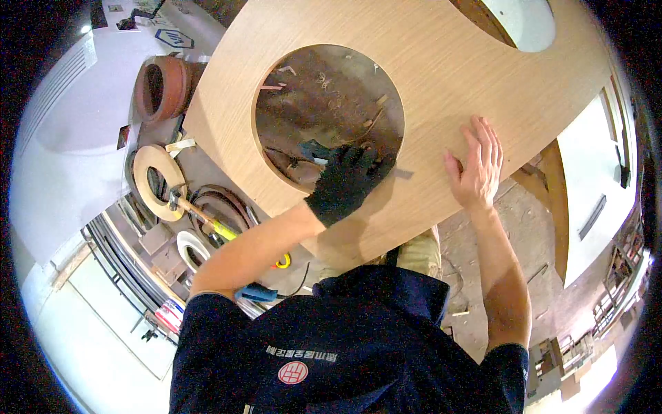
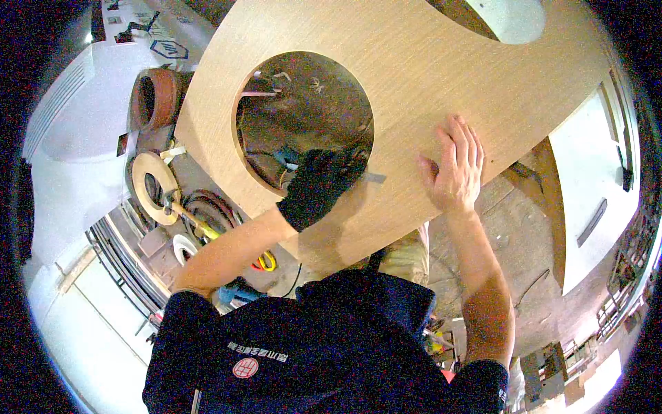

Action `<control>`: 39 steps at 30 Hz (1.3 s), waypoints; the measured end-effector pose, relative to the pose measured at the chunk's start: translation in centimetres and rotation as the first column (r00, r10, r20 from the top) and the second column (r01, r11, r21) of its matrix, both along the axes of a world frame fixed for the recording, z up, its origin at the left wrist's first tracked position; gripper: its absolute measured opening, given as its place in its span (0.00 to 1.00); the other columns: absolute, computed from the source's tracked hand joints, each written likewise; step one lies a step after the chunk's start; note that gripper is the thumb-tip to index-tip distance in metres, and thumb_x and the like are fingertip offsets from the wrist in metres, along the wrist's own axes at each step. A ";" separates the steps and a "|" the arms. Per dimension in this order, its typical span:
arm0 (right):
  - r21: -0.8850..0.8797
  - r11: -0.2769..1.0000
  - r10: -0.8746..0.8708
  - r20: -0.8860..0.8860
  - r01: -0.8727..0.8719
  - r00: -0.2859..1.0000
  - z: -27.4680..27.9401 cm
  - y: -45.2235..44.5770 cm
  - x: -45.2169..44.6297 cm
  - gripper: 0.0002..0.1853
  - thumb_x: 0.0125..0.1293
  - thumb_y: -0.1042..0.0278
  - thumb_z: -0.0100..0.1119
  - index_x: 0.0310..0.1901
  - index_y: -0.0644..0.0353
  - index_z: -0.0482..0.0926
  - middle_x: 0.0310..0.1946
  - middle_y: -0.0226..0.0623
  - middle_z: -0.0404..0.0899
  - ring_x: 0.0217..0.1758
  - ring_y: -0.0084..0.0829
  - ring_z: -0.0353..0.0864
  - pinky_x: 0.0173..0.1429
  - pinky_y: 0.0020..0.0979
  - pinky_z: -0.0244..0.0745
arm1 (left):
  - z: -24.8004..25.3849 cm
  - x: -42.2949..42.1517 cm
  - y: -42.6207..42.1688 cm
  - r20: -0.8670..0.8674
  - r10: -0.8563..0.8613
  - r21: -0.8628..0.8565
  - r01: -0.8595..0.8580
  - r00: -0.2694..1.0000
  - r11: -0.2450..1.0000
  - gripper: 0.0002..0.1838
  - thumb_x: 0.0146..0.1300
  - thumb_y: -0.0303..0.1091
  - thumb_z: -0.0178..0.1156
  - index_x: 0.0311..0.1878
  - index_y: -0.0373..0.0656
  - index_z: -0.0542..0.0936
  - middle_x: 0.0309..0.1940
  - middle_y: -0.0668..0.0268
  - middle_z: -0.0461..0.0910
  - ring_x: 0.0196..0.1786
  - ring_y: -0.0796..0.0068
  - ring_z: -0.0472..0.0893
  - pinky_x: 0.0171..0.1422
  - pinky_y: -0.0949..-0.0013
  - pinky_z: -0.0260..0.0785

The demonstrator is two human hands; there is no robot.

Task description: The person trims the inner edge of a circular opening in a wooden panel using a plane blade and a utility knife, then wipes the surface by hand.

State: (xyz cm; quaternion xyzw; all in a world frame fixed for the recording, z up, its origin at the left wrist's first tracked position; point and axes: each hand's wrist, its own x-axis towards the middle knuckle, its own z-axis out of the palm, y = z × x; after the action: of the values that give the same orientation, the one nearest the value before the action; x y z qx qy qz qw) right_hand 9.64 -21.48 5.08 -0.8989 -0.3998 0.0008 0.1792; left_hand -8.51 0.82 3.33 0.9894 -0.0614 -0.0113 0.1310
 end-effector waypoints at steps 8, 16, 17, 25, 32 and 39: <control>-0.013 1.000 -0.005 -0.014 0.005 1.000 -0.5 -0.3 0.0 0.30 0.61 0.59 0.65 0.63 0.62 0.72 0.73 0.49 0.68 0.78 0.51 0.63 0.80 0.53 0.57 | 0.7 6.3 -2.9 0.049 0.406 0.076 -0.409 0.912 0.909 0.21 0.69 0.30 0.53 0.65 0.45 0.76 0.44 0.54 0.77 0.46 0.51 0.77 0.49 0.47 0.67; 0.008 0.999 0.041 -0.079 -0.040 0.996 0.3 -0.2 0.3 0.31 0.63 0.58 0.64 0.64 0.63 0.72 0.73 0.51 0.66 0.78 0.54 0.62 0.79 0.55 0.55 | 0.5 11.0 -1.4 0.123 0.653 -0.005 -0.658 0.747 0.753 0.23 0.66 0.33 0.58 0.65 0.44 0.76 0.41 0.54 0.80 0.43 0.52 0.78 0.48 0.46 0.67; 0.007 0.999 0.051 -0.083 -0.050 0.995 0.3 -0.2 0.4 0.31 0.63 0.56 0.65 0.64 0.63 0.71 0.73 0.51 0.66 0.78 0.54 0.62 0.79 0.55 0.55 | 0.5 11.5 -1.3 0.108 0.680 0.017 -0.686 0.725 0.728 0.22 0.66 0.33 0.58 0.64 0.44 0.77 0.40 0.54 0.80 0.42 0.52 0.79 0.47 0.46 0.67; -0.041 0.985 0.152 -0.239 -0.167 0.959 1.2 -0.6 2.1 0.35 0.63 0.55 0.68 0.67 0.62 0.70 0.74 0.51 0.61 0.79 0.56 0.55 0.78 0.57 0.49 | 0.9 12.5 -4.5 0.081 0.812 0.043 -0.816 0.578 0.576 0.21 0.65 0.29 0.58 0.63 0.41 0.77 0.39 0.53 0.78 0.41 0.47 0.78 0.45 0.46 0.66; -0.039 0.933 0.314 -0.392 -0.357 0.865 3.3 1.3 6.6 0.35 0.64 0.57 0.67 0.69 0.63 0.69 0.73 0.49 0.63 0.77 0.54 0.59 0.77 0.57 0.51 | -2.2 13.8 -1.5 0.136 0.898 0.026 -0.908 0.418 0.419 0.19 0.68 0.30 0.55 0.61 0.40 0.78 0.40 0.51 0.78 0.45 0.49 0.77 0.47 0.47 0.65; -0.010 0.778 0.605 -0.259 -0.628 0.753 2.8 11.5 11.0 0.37 0.67 0.54 0.64 0.74 0.62 0.65 0.77 0.45 0.62 0.81 0.45 0.58 0.81 0.52 0.50 | 1.1 15.3 -3.3 -0.017 0.927 0.128 -0.919 0.375 0.373 0.08 0.67 0.30 0.56 0.46 0.43 0.81 0.37 0.54 0.82 0.41 0.50 0.83 0.44 0.47 0.71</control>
State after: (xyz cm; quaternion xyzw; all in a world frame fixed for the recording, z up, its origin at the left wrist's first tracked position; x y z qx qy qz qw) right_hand 20.66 -10.00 7.93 -0.7172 -0.6484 0.1882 0.1724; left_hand 6.80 -2.45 4.48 0.8589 0.5071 0.0185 0.0694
